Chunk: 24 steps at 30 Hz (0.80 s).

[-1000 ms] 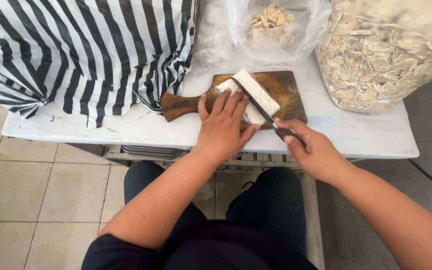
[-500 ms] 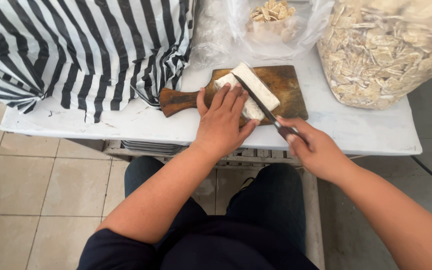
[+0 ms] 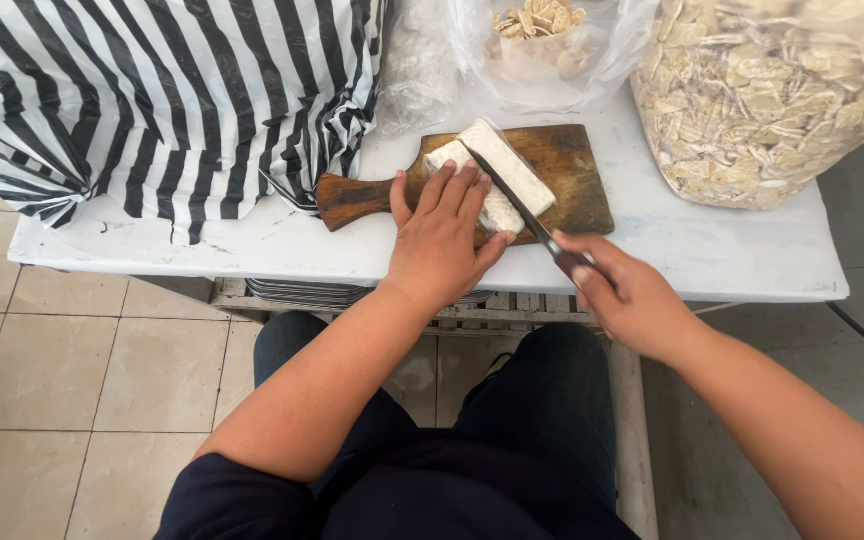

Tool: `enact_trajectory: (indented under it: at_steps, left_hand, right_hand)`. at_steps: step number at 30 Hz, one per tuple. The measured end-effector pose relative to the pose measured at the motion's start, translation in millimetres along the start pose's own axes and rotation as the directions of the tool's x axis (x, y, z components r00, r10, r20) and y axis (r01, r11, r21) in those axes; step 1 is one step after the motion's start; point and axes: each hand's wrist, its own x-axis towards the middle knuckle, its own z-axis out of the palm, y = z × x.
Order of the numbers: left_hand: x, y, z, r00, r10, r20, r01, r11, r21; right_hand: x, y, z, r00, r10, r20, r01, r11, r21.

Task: The person slices a white block of food into thin strips on a wooden cutting board using a knife. After finishing, they transfer the slices into a plastic bag and begin slicing another block.

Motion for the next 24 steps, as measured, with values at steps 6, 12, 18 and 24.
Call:
enact_trajectory:
  at_steps: [6, 12, 18, 24]
  left_hand:
    - [-1.7, 2.3, -5.1, 1.0, -0.027, 0.005, 0.027, 1.0, -0.011]
    - [-1.9, 1.1, -4.1, 0.999, -0.035, -0.002, 0.035, 0.999, -0.024]
    - [-2.1, -0.7, -0.1, 1.0, -0.013, -0.028, 0.011, 0.998, -0.063]
    - [19.7, -7.7, -9.2, 0.989, -0.138, 0.048, 0.141, 0.988, -0.064]
  right_hand:
    - [45.9, -11.0, 8.7, 0.982, -0.191, -0.008, 0.191, 0.982, -0.002]
    - [2.5, -5.3, -5.7, 0.998, -0.066, -0.015, 0.063, 0.99, -0.127]
    - [-66.4, 9.0, -30.8, 0.987, 0.158, 0.027, -0.157, 0.987, -0.032]
    - [-101.3, 34.8, -59.9, 0.965, 0.257, 0.04, -0.261, 0.951, 0.167]
